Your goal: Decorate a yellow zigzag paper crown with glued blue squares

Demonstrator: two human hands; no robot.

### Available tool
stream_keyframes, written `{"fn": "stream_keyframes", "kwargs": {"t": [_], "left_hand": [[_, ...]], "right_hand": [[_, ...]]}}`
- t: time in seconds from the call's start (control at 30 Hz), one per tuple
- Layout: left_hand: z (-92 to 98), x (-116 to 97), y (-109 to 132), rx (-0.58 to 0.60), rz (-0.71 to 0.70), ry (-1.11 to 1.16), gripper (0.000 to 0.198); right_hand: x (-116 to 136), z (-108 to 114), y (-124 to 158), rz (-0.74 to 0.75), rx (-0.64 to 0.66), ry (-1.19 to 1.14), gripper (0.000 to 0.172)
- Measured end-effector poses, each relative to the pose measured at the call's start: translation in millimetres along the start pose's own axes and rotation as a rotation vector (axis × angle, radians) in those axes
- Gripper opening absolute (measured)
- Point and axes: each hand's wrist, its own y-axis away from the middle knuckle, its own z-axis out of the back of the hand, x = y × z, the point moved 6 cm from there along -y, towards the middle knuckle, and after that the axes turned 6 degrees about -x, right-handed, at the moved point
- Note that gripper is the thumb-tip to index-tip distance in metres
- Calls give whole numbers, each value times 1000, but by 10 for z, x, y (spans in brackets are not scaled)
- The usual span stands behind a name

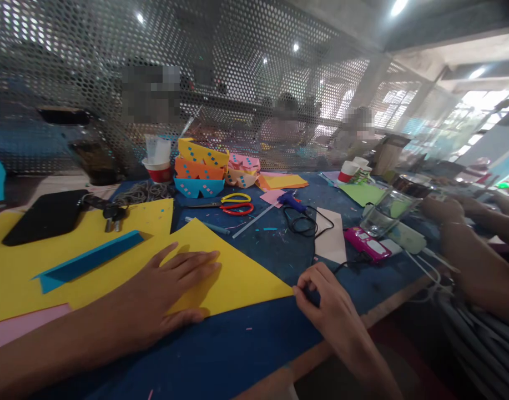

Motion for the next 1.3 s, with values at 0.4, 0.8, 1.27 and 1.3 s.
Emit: {"fn": "stream_keyframes", "kwargs": {"t": [0.4,0.8,1.27,1.3], "left_hand": [[-11,75,-3,14,-95,36,84],[-4,52,-21,58,-97,23,85],[-92,128,-25,-21,-134,29,81],[-89,123,-26,-15,-132,24,81]], "right_hand": [[-4,2,-16,3,-2,-15,13],[-23,32,2,-36,-23,-26,4],[1347,-278,21,433,362,-23,30],[1352,-315,15,439,372,-4,31]]}}
